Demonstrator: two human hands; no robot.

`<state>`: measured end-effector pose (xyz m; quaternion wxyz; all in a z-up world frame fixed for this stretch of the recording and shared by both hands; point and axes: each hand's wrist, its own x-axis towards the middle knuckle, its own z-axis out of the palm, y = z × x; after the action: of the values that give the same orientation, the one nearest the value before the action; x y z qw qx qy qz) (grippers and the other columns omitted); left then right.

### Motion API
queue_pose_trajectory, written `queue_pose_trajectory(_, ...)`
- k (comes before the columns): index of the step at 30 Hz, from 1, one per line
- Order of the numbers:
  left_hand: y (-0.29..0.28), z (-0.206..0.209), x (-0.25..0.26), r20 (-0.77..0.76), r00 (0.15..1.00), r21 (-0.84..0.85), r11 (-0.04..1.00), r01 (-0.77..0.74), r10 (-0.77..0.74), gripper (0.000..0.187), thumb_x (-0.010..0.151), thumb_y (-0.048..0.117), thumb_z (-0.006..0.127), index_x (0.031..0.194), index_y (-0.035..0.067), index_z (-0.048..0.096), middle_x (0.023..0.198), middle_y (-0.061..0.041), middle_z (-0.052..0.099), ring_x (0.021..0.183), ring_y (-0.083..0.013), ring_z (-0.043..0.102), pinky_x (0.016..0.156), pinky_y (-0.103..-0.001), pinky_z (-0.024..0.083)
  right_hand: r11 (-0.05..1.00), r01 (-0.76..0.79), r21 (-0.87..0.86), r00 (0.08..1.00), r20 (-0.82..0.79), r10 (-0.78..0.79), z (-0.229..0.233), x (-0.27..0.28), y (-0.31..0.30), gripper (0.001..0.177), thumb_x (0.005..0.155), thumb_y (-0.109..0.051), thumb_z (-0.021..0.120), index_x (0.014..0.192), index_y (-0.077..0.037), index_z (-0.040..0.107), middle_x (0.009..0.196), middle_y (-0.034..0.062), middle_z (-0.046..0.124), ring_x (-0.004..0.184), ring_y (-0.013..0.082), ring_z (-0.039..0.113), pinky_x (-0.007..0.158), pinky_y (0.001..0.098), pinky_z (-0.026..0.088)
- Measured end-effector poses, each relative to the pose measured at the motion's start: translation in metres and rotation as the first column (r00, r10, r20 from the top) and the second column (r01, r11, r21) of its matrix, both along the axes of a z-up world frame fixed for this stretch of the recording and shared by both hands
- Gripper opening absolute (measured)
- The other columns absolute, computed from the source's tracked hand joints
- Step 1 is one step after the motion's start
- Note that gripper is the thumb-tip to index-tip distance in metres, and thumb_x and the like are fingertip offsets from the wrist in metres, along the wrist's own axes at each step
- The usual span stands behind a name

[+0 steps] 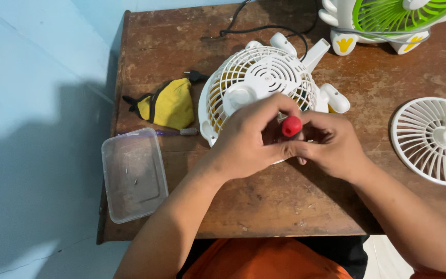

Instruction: The person disassembles a small electric fan on a wooden table. They use a screwdriver to remove screws from the fan's front grille, then separate the grille from the fan body, exposing the blades and internal components.

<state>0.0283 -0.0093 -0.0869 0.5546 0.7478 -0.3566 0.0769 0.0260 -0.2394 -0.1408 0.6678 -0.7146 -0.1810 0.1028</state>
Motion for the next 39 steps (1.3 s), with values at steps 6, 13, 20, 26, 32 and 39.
queue_pose_trajectory(6,0.005,0.001,0.001,-0.067,0.984,-0.094,0.983,0.156,-0.162,0.023,0.111,0.021,0.067,0.131,0.01,0.063,0.109,0.002,0.073,0.09,-0.0076,0.071,0.082,-0.023,0.058,0.985,-0.089,-0.149,0.992,0.077,0.101,0.003,0.006,-0.004,0.013,0.098,-0.013,0.067,0.101,-0.001,0.07,0.087,0.0027,0.071,0.065,0.009,0.064,0.058,0.0244,0.054)
queue_pose_trajectory(13,-0.001,-0.004,-0.001,-0.093,0.994,-0.087,0.995,0.05,-0.058,0.036,0.092,0.022,0.086,0.111,0.007,0.06,0.093,0.0,0.064,0.077,-0.005,0.061,0.07,-0.023,0.052,0.973,-0.118,-0.197,0.948,0.269,0.169,0.02,0.006,-0.006,0.033,0.088,-0.019,0.075,0.111,0.003,0.067,0.098,0.0048,0.069,0.085,0.0102,0.064,0.074,0.0261,0.055)
queue_pose_trajectory(20,-0.001,0.003,-0.003,-0.036,0.999,-0.031,1.0,0.001,-0.002,0.043,0.092,0.026,0.086,0.122,0.008,0.061,0.096,0.002,0.063,0.074,-0.0047,0.055,0.066,-0.022,0.046,0.975,-0.122,-0.188,0.989,0.059,0.135,0.013,0.003,-0.002,0.021,0.098,-0.02,0.07,0.103,0.0,0.071,0.076,0.0039,0.069,0.064,0.0088,0.064,0.058,0.0265,0.054)
queue_pose_trajectory(26,0.002,0.002,-0.002,-0.337,0.896,-0.267,0.942,0.205,-0.29,0.033,0.101,0.023,0.069,0.129,0.008,0.061,0.106,0.004,0.067,0.081,-0.0047,0.068,0.073,-0.021,0.056,0.96,-0.123,-0.251,0.976,0.143,0.163,0.014,0.004,-0.002,0.016,0.103,-0.015,0.062,0.102,0.001,0.068,0.076,0.0031,0.068,0.063,0.0086,0.065,0.06,0.0253,0.055)
queue_pose_trajectory(32,-0.003,-0.006,0.001,-0.106,0.989,-0.135,0.987,0.085,-0.1,0.039,0.094,0.026,0.085,0.113,0.007,0.057,0.097,0.001,0.063,0.074,-0.0051,0.058,0.063,-0.019,0.048,0.988,-0.102,-0.117,0.991,0.079,0.112,0.012,0.002,-0.005,0.027,0.091,-0.017,0.072,0.11,0.001,0.067,0.09,0.0042,0.07,0.073,0.0099,0.068,0.065,0.0254,0.059)
queue_pose_trajectory(39,-0.002,-0.007,0.001,-0.057,0.997,-0.035,0.998,0.053,-0.055,0.045,0.091,0.025,0.08,0.131,0.011,0.064,0.118,0.001,0.07,0.07,-0.0042,0.058,0.058,-0.019,0.047,0.96,-0.103,-0.26,0.992,0.046,0.119,0.005,0.003,-0.008,0.028,0.1,-0.016,0.068,0.123,0.0,0.067,0.082,0.0078,0.064,0.065,0.0111,0.059,0.057,0.0255,0.049)
